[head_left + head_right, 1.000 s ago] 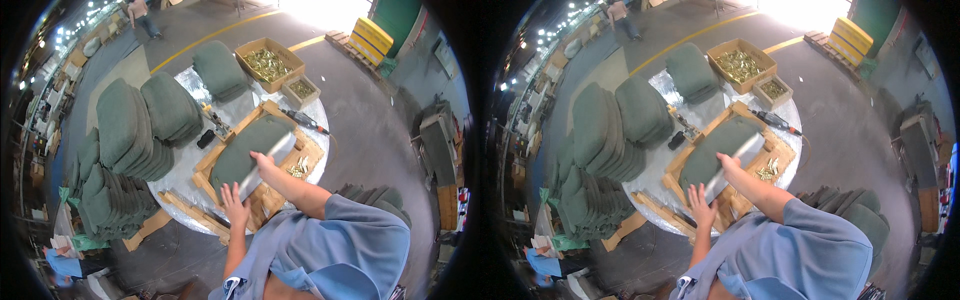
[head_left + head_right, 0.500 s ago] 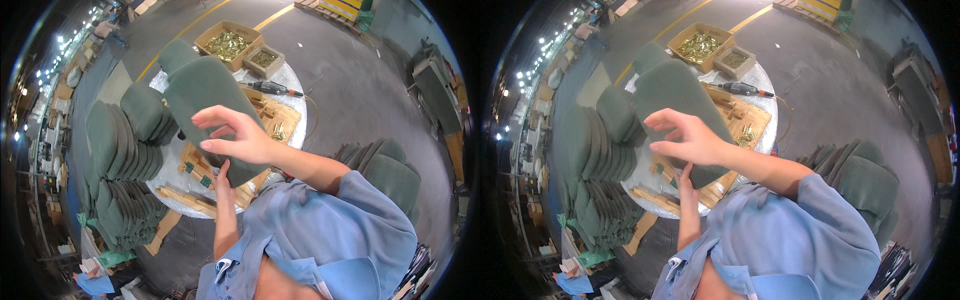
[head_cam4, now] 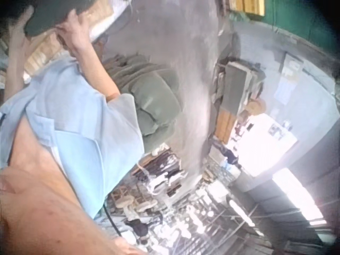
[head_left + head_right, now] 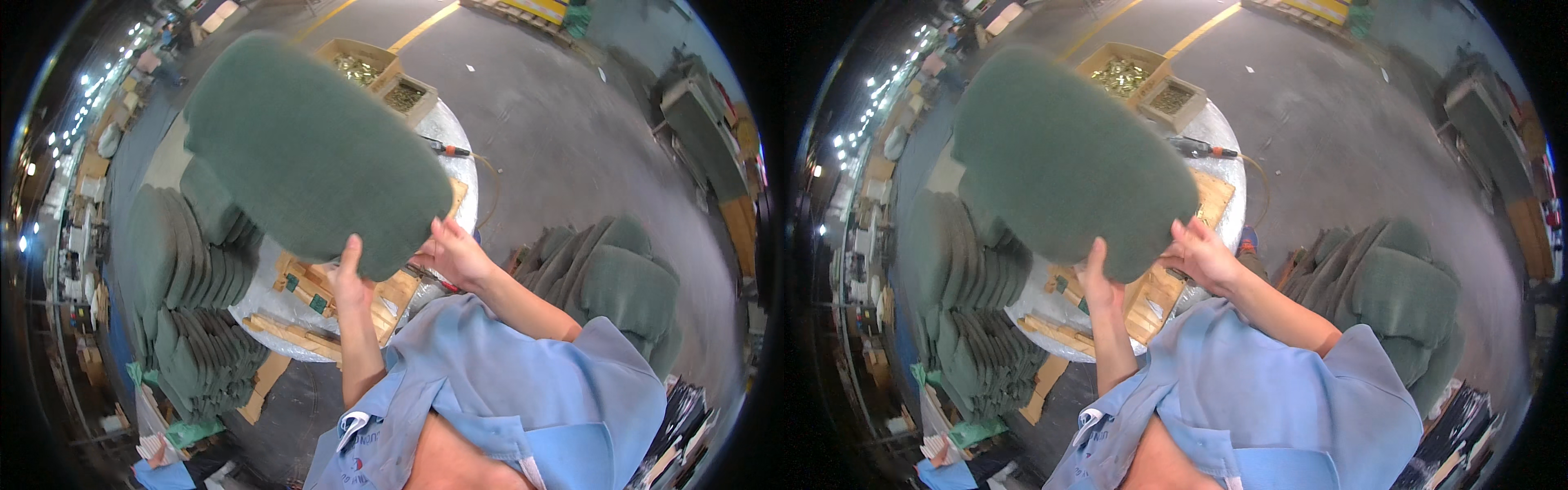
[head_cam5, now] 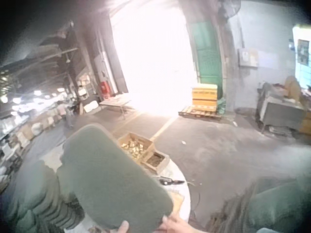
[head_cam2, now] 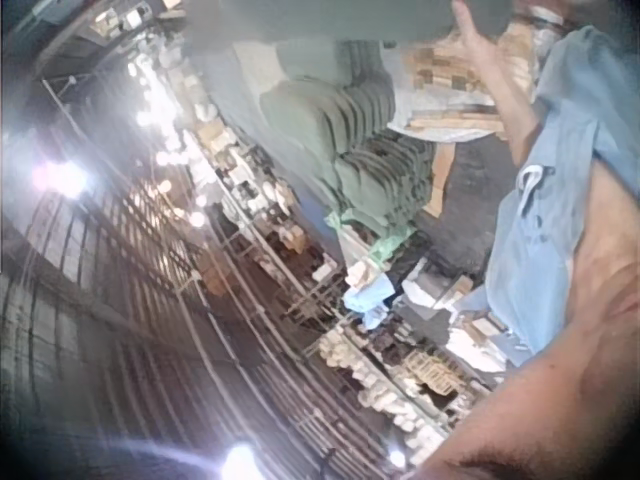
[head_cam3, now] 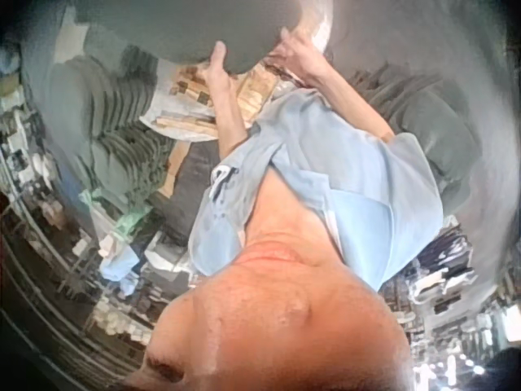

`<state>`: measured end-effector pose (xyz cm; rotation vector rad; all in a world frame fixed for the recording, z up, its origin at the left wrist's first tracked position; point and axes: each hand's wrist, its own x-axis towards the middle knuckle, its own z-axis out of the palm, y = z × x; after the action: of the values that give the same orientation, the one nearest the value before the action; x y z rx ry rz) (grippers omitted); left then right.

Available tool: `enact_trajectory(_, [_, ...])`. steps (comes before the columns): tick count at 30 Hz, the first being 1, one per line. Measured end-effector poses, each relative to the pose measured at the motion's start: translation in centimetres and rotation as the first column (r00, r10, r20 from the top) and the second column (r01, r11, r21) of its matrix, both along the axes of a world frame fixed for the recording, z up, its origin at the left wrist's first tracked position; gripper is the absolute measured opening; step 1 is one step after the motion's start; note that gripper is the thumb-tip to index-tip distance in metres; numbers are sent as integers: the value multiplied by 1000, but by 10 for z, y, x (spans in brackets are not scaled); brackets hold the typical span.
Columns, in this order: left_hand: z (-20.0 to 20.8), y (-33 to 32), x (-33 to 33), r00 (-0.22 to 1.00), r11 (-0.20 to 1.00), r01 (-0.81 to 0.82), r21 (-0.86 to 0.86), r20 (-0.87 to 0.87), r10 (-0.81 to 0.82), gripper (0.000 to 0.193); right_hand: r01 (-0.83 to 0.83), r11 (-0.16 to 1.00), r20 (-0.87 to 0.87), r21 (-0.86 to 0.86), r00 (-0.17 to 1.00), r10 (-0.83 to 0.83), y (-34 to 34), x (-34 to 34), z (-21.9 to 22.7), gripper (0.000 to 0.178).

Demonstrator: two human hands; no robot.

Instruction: The person uses a pneumatic drill to fasten green fabric cushions to a wooden jig. They repeatedly pick up cushions, align them on the jig, and drive fasteners into the corners before stacking the finished units.

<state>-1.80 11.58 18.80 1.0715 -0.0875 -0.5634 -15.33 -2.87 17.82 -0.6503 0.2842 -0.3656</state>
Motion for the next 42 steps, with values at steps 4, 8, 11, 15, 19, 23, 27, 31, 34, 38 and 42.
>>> enact_trajectory(4, [27, -28, 6, 872, 982, 185, 27, 457, -177, 65, 15, 968, 65, 250, 997, -32, -48, 35, -2, 63])
enact_trajectory(8, [64, -62, 41, 784, 974, 225, -2, 594, -180, 62, -5, 982, 256, 187, 966, -44, -92, 96, 16, 62])
enact_trajectory(11, [55, -58, 62, 745, 988, 143, 65, 650, -150, 65, 80, 997, 278, 3, 958, -78, -107, 157, 65, 62])
enact_trajectory(15, [-21, -28, 58, 852, 961, 37, 274, 494, -174, 61, 111, 993, 435, -33, 896, -86, -107, 252, 125, 57])
enact_trajectory(19, [-161, 24, 11, 981, 919, -97, 383, 191, 24, 48, 57, 997, 548, 41, 833, -71, -105, 372, 141, 56])
enact_trajectory(23, [-219, 84, -52, 968, 833, -181, 522, -55, 245, 40, 192, 962, 401, 197, 879, -257, -69, 501, 91, 57])
enact_trajectory(27, [-200, 89, -42, 938, 797, -178, 578, -145, 315, 39, 511, 854, 42, 100, 855, -516, -89, 609, -44, 61])
enact_trajectory(31, [-200, 103, -35, 900, 784, -281, 554, -130, 415, 39, 253, 949, -449, 190, 882, -145, -56, 588, -119, 69])
enact_trajectory(34, [-206, 100, -24, 918, 790, -227, 569, -147, 370, 38, -50, 996, -295, 70, 953, 69, -80, 531, -150, 70])
enact_trajectory(38, [-211, 93, 10, 953, 819, -136, 557, -152, 261, 35, -246, 939, -368, -241, 918, 146, -77, 325, -204, 49])
enact_trajectory(42, [-194, 93, 83, 934, 838, -217, 501, -142, 327, 32, -325, 943, -602, -68, 767, 221, -59, 117, -203, 39])
